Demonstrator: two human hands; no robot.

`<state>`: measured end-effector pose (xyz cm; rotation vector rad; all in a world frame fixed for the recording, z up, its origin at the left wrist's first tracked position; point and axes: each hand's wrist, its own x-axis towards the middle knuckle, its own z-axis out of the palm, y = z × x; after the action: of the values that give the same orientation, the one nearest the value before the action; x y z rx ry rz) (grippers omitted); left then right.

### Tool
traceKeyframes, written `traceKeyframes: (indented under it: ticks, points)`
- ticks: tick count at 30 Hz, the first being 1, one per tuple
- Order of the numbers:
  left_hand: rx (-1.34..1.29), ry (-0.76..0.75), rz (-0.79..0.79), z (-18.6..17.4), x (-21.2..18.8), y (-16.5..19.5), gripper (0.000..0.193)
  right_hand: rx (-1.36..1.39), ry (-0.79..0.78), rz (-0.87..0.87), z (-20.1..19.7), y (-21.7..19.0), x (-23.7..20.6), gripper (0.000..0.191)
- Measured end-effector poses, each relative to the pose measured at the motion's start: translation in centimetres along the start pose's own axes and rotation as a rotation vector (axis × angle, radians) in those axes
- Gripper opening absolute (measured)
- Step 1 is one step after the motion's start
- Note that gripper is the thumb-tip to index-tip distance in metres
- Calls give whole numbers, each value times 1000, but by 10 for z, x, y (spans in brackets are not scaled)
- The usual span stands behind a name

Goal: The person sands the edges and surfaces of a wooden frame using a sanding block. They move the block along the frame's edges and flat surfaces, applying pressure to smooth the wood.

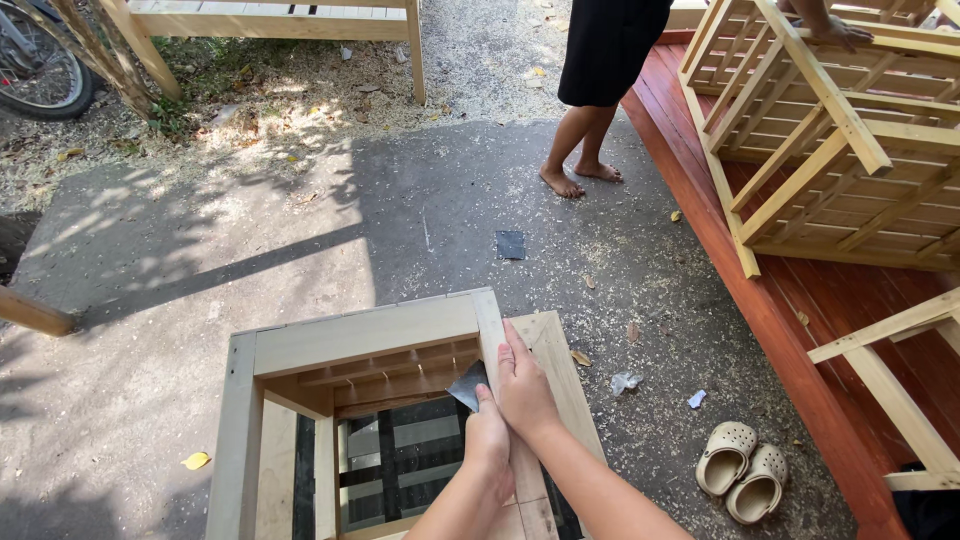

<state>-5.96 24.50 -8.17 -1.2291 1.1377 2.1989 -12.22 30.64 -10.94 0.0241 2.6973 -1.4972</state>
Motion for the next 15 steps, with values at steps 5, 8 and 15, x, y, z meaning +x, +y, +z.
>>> traceKeyframes:
  ticks: [5, 8, 15]
  points:
    - [-29, -8, 162, -7, -7, -24, 69, -31, -16, 55, 2, -2, 0, 51]
    - [92, 111, 97, -7, -6, -33, 69, -8, -10, 42, 2, -3, 1, 50]
    - [-5, 75, 73, -6, 6, -23, 73, 33, -18, 63, 3, -3, 1, 50]
